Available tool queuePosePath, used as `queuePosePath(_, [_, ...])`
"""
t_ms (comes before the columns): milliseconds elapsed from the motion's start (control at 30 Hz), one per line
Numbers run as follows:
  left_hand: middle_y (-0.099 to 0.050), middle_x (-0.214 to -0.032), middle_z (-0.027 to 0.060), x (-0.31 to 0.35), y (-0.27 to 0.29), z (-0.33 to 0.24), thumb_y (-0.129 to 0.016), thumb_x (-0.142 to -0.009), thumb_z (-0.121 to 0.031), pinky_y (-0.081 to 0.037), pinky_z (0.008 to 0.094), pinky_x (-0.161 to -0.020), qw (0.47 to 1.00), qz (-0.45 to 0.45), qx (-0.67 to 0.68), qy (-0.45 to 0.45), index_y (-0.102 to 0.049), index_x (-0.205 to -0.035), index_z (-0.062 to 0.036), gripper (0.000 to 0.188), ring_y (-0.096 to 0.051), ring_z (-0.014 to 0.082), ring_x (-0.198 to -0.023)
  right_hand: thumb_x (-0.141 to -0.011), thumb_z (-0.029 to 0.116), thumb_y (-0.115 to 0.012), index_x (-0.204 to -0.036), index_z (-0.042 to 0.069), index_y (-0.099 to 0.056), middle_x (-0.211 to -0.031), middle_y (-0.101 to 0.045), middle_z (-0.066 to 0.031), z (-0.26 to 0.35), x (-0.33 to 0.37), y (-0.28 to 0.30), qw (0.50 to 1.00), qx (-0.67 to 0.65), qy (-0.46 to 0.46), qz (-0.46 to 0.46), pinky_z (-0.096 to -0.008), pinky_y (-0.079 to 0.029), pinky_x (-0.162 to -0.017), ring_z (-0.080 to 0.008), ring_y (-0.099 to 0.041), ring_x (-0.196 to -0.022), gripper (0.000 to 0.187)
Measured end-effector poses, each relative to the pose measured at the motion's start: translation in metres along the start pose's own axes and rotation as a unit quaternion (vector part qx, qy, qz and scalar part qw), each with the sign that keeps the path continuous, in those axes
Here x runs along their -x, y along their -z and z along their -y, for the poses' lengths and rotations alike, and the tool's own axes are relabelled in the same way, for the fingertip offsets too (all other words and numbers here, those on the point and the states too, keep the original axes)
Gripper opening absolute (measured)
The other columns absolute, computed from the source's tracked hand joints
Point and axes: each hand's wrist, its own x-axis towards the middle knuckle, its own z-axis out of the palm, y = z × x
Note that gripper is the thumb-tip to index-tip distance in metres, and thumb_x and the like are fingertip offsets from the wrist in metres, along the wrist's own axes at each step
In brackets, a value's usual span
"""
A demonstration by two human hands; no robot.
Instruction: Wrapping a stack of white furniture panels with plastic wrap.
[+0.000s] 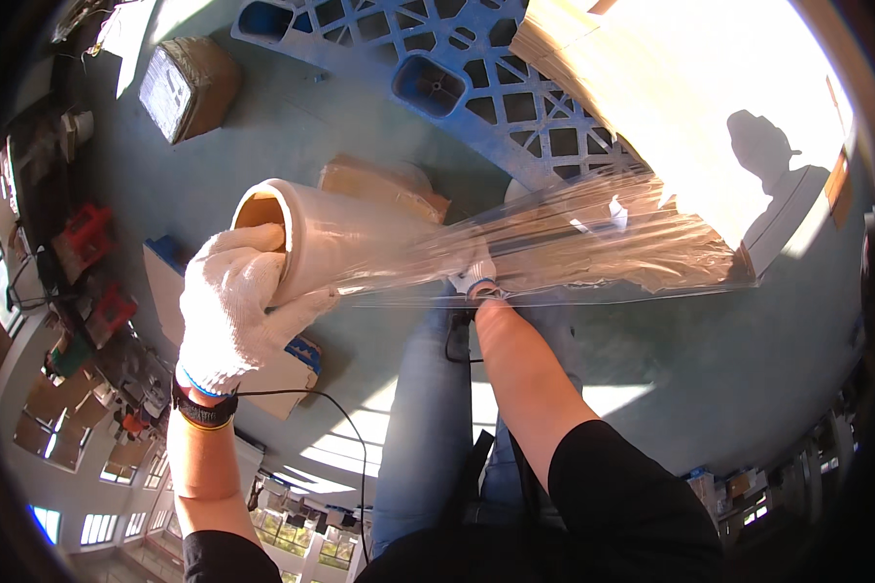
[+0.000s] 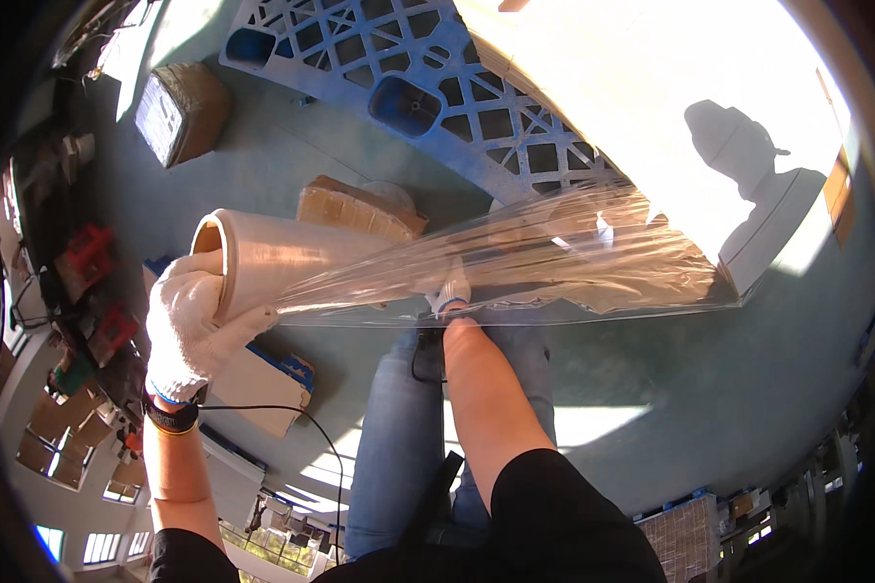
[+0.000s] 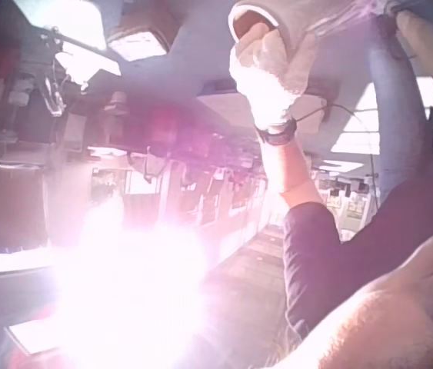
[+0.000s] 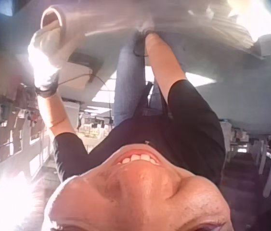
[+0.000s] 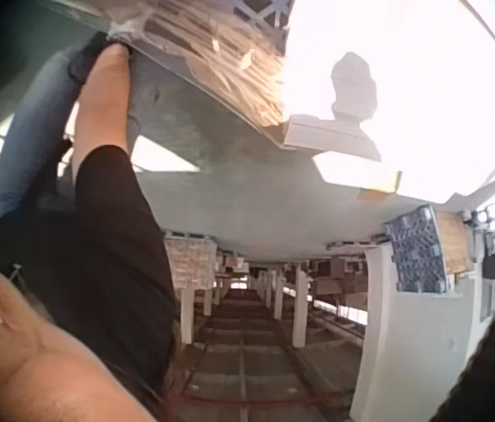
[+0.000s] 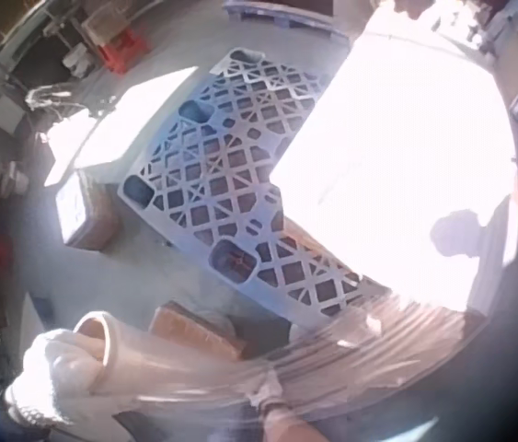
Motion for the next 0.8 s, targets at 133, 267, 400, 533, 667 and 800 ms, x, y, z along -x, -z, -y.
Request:
queuePosePath(133, [-0.061,-0.074,0.0136,-0.025,0.015,-0.022,-0.078,-0.053,-0.011,-0.044,0.0346,-0.056,0.992,0.018,0.028,0.121,-0.057,-0.064,0.0007,0.026,-0.057,0.0260,-0.066,-0.083,0.046,-0.057,-0.129,0.010,-0.044,-0.124,-0.054,-0.0119,0.055,0.009,-0.017,0.554,0.821,0.096,0.095,-0.0366,-0.046,-0.089,-0.0306,-0.054,-0.109,0.060])
queuePosePath(267, [-0.059,-0.074,0.0131,-0.040,0.025,-0.023,-0.078,-0.053,-0.012,-0.042,0.0340,-0.054,0.997,-0.012,-0.056,0.057,-0.054,-0.063,0.0002,0.028,-0.055,0.0265,-0.063,-0.089,0.040,-0.047,-0.129,0.007,-0.045,-0.106,-0.065,-0.0124,0.041,0.019,-0.021,0.272,0.795,0.537,0.071,-0.0388,-0.049,-0.086,-0.0292,-0.062,-0.098,0.052])
queuePosePath(400, [-0.058,-0.073,0.0126,-0.059,0.028,-0.033,-0.079,-0.051,-0.010,-0.042,0.0341,-0.055,0.990,0.004,-0.013,0.140,-0.051,-0.062,0.0002,0.031,-0.053,0.0271,-0.064,-0.085,0.040,-0.052,-0.128,0.007,-0.045,-0.108,-0.063,-0.0131,0.061,-0.010,-0.019,0.384,0.802,0.451,0.072,-0.0379,-0.048,-0.087,-0.0296,-0.060,-0.100,0.054])
queuePosePath(533, [-0.057,-0.073,0.0129,-0.074,0.030,-0.033,-0.081,-0.049,-0.009,-0.042,0.0346,-0.055,0.990,0.014,-0.044,0.133,-0.049,-0.062,0.0000,0.035,-0.052,0.0271,-0.065,-0.082,0.040,-0.057,-0.128,0.007,-0.045,-0.110,-0.062,-0.0139,0.057,-0.032,-0.018,0.493,0.789,0.359,0.079,-0.0370,-0.047,-0.088,-0.0299,-0.059,-0.103,0.058])
queuePosePath(667, [-0.058,-0.076,0.0139,-0.088,0.036,-0.034,-0.084,-0.050,-0.012,-0.043,0.0359,-0.056,0.996,0.003,-0.070,0.061,-0.050,-0.064,-0.0001,0.038,-0.053,0.0272,-0.066,-0.078,0.039,-0.062,-0.127,0.007,-0.045,-0.111,-0.061,-0.0146,0.043,-0.076,-0.076,0.596,0.755,0.257,0.093,-0.0361,-0.046,-0.090,-0.0303,-0.057,-0.105,0.061])
queuePosePath(800, [-0.064,-0.080,0.0144,-0.095,0.037,-0.037,-0.081,-0.053,-0.020,-0.048,0.0385,-0.069,0.991,0.006,-0.097,0.093,-0.057,-0.064,-0.0017,0.032,-0.060,0.0294,-0.078,-0.074,0.039,-0.067,-0.126,0.007,-0.045,-0.113,-0.060,-0.0154,0.035,-0.081,-0.070,0.680,0.706,0.164,0.109,-0.0351,-0.044,-0.091,-0.0307,-0.056,-0.107,0.065])
